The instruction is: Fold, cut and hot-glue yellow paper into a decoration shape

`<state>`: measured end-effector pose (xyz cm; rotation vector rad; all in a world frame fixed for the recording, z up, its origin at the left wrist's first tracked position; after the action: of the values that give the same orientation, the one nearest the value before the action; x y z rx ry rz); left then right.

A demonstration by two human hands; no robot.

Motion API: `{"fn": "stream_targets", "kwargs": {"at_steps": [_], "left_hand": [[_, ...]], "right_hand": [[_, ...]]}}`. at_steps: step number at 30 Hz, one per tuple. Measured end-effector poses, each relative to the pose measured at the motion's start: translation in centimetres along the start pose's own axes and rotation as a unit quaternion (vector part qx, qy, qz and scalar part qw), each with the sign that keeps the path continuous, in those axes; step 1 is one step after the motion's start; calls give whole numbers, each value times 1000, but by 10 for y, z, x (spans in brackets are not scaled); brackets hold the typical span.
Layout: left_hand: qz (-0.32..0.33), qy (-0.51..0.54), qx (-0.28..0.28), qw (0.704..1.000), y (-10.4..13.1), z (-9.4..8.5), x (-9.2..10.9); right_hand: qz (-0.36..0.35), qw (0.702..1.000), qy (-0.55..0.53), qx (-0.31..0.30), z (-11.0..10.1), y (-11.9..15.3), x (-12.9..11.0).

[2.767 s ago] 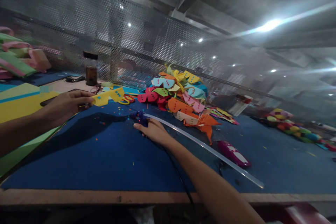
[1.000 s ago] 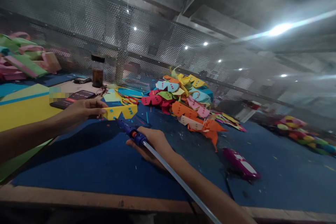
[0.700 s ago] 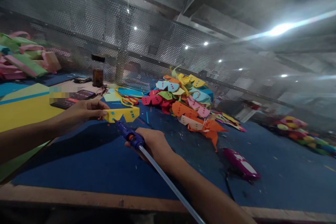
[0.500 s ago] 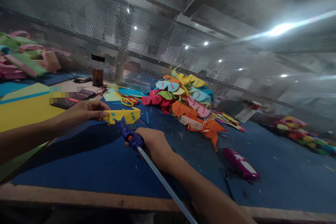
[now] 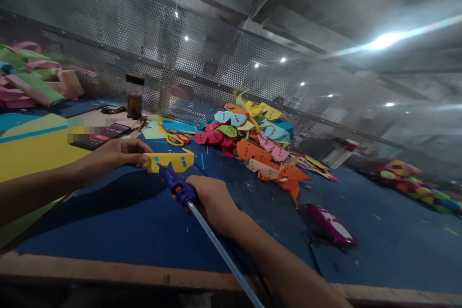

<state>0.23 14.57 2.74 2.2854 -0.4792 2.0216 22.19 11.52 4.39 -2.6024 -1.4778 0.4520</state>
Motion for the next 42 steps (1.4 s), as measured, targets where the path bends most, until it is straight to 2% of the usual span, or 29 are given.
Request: {"fn": "stream_targets", "kwargs": {"at_steps": [6,16,28,42], "left_hand": [[1,-3,-3,1000,1,3,4],[-1,11,-5,1000,1,4,4],[-1,14,14,1000,0,-2,1],[-2,8,17,1000,1,-3,3]], "right_hand": [[0,1000,-20,-24,-4,-1,-6],[4,1000,-22,-14,0,0,0],[-2,1000,-5,7,-6,-2,-7],[-1,1000,-3,-18,3,0,0]]}}
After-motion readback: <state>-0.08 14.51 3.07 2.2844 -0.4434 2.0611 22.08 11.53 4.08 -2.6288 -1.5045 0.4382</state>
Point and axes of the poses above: each hand's wrist, its own y-axis away from the middle knuckle, its own z-axis out of the palm, x = y × z, the point moved 10 cm from there along -y, towards the middle knuckle, and after that the axes turned 11 degrees about -x, right-handed, at the moved point
